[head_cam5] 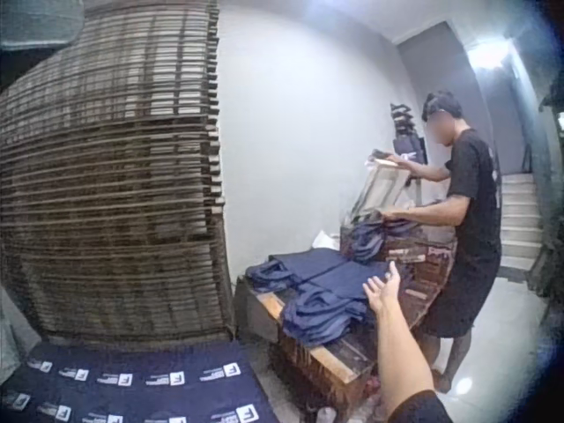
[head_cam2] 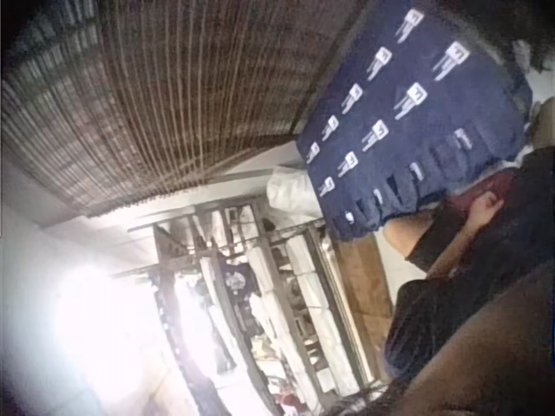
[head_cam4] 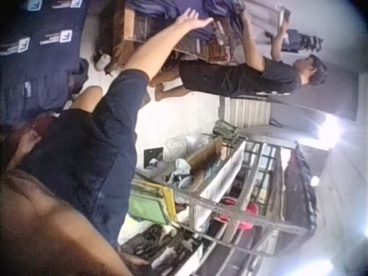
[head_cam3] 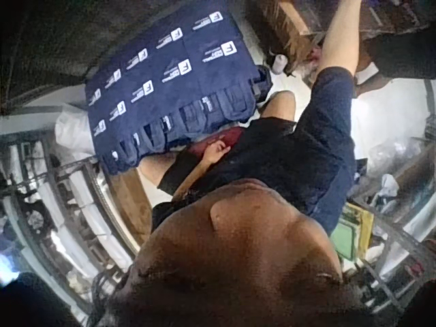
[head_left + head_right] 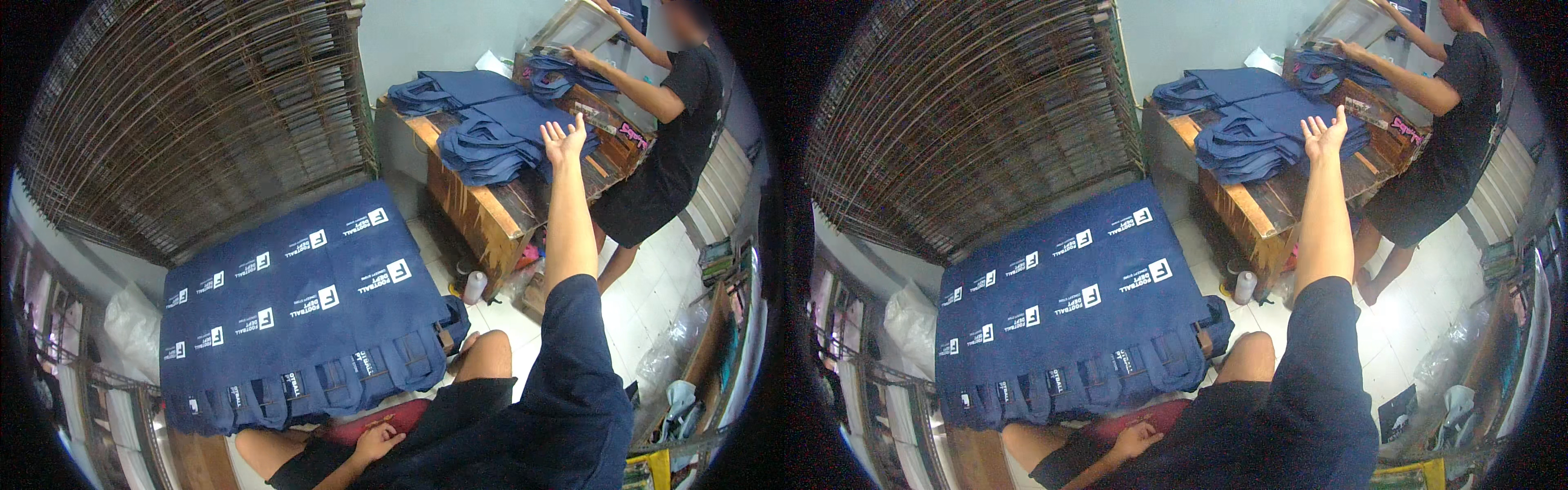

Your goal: The person repeatedly picks up blue tote bags from a table and stacks them on a large pile on their lap. They handle the bags one at a time, placing each on top of the previous one to build a growing stack.

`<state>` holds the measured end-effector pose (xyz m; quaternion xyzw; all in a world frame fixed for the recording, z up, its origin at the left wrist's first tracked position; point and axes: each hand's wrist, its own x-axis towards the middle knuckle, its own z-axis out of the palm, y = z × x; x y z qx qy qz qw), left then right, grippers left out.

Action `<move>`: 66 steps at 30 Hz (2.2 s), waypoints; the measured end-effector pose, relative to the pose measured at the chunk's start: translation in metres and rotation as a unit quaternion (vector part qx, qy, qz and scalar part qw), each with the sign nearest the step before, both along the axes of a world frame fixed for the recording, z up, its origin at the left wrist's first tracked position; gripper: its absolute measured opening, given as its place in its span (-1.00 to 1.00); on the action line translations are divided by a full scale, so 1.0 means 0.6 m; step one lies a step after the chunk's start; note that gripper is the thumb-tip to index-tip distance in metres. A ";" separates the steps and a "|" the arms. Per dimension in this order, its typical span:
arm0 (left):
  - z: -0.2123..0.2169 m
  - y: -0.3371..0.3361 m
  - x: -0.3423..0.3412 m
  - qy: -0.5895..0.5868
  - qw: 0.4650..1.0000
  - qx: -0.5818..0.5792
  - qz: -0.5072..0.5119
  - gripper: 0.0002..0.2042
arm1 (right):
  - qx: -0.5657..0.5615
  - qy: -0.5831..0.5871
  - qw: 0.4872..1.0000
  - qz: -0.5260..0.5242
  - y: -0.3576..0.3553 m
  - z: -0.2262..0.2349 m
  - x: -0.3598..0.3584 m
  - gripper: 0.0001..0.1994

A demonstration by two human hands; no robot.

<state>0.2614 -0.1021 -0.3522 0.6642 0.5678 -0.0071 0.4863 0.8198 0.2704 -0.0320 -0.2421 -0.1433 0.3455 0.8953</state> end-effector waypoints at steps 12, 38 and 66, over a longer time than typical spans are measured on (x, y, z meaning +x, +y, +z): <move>0.003 0.000 0.006 0.043 0.999 -0.007 0.005 -0.58 | -0.072 0.134 0.987 0.059 0.112 -0.051 0.068 -0.14; 0.510 0.276 0.153 -0.551 0.792 0.133 0.226 -0.79 | -0.028 -0.401 0.894 0.199 -0.393 -0.096 -0.583 -0.63; 0.548 0.045 -0.753 -0.239 0.807 0.320 0.436 -0.47 | -0.105 -0.231 0.726 0.639 -0.386 -0.298 -1.146 -0.35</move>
